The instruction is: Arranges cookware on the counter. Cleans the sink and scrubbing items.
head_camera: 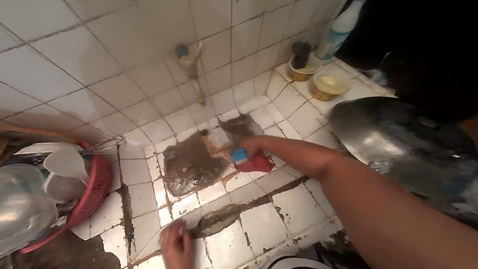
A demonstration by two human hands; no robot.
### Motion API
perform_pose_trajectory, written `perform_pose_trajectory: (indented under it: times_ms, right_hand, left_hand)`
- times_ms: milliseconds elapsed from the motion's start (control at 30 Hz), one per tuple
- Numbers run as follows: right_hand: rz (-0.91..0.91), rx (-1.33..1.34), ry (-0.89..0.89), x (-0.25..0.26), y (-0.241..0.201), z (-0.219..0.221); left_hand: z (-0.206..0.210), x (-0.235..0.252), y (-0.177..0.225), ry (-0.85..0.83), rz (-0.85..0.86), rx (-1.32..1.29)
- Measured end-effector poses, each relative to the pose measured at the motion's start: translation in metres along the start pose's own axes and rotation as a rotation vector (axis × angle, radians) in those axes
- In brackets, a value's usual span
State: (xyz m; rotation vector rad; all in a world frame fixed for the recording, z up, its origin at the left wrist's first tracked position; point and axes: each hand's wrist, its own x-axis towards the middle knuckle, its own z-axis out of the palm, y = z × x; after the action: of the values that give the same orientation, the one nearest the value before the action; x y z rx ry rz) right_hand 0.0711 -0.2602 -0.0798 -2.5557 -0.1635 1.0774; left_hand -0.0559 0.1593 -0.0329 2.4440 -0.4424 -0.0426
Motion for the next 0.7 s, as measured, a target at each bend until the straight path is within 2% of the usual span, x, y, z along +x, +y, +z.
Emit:
perform_pose_trajectory:
  times_ms: [67,167,233,300,367,467,533,633,700]
  right_hand:
    - [0.002,-0.03,0.036,-0.007,-0.009,0.005]
    - [-0.012,0.192,0.153,-0.024,-0.035,-0.003]
    - [-0.046,0.306,0.196,-0.031,-0.048,-0.006]
    - [-0.03,0.267,0.173,-0.032,-0.049,-0.004]
    - [0.052,0.064,0.067,-0.032,-0.04,0.003]
    - [0.143,-0.099,-0.067,-0.034,-0.03,0.01]
    - [0.096,-0.022,-0.054,-0.033,-0.028,0.007]
    - [0.011,0.253,0.03,-0.035,-0.037,-0.002]
    - [-0.024,0.462,0.079,-0.042,-0.047,-0.013]
  left_hand:
    - [0.022,0.043,0.025,-0.146,0.005,-0.141]
    - [0.061,0.095,0.06,-0.466,-0.189,-0.314]
    - [0.091,0.119,0.072,-0.586,-0.269,-0.321]
    - [0.119,0.134,0.076,-0.628,-0.244,-0.218]
    - [0.138,0.143,0.077,-0.645,-0.219,-0.112]
    - [0.15,0.151,0.083,-0.661,-0.201,-0.024]
    - [0.154,0.155,0.086,-0.677,-0.157,0.036]
    - [0.159,0.157,0.087,-0.71,-0.116,0.08]
    - [0.162,0.161,0.083,-0.723,-0.134,-0.001]
